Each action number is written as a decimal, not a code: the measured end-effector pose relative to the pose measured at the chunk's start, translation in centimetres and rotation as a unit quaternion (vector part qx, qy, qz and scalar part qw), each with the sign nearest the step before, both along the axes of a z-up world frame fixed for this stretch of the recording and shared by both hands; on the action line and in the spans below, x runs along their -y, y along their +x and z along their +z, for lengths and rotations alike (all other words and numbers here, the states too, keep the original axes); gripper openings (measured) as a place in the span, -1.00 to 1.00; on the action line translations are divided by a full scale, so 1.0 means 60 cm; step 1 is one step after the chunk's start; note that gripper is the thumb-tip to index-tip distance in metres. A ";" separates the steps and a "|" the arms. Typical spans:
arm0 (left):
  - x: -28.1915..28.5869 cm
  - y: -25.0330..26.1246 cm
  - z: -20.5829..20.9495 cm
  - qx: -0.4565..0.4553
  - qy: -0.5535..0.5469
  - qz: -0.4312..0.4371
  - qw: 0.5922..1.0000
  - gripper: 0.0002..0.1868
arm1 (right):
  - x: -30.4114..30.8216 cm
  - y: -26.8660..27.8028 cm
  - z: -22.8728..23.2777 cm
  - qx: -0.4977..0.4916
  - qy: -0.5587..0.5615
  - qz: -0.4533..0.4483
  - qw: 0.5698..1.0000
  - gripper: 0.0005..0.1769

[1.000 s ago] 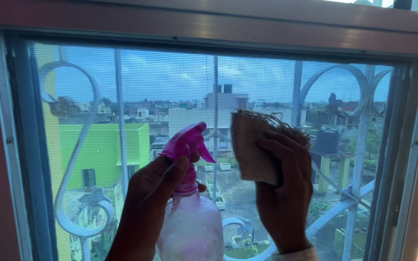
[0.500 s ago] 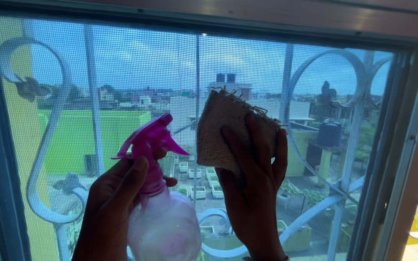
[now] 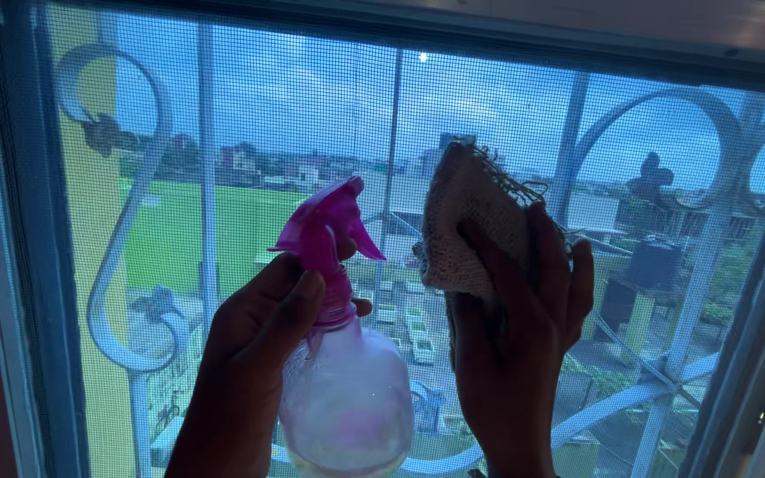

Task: The person cleans a window pane by spraying liquid from a bottle and wiping the glass with a cloth.

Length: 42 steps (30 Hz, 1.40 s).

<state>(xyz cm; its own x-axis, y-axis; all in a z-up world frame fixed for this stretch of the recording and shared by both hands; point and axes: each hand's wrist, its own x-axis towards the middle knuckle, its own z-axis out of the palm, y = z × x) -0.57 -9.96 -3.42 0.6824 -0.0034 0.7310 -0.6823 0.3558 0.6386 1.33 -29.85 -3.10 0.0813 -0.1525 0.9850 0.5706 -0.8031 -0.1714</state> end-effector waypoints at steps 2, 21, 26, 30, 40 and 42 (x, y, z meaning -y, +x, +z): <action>0.007 -0.002 0.004 -0.018 -0.016 0.003 1.000 -0.45 | 0.002 0.003 0.000 0.004 0.012 0.007 1.000 -0.40; 0.034 -0.028 0.032 -0.064 -0.044 0.040 0.996 -0.47 | -0.009 0.002 -0.006 0.059 0.016 0.019 0.998 -0.36; 0.035 -0.027 0.023 -0.024 -0.041 0.036 0.998 -0.52 | -0.005 -0.002 -0.010 0.056 0.038 0.013 0.998 -0.37; 0.042 -0.022 0.018 -0.018 -0.066 0.016 0.998 -0.54 | 0.004 -0.005 -0.015 0.066 0.034 0.026 0.997 -0.36; 0.053 -0.015 0.008 0.010 -0.047 0.011 0.999 -0.59 | 0.002 0.011 -0.031 0.073 0.003 0.033 0.997 -0.40; 0.055 -0.016 0.006 0.032 -0.039 0.021 0.999 -0.59 | 0.006 0.016 -0.032 0.074 -0.012 0.028 0.997 -0.40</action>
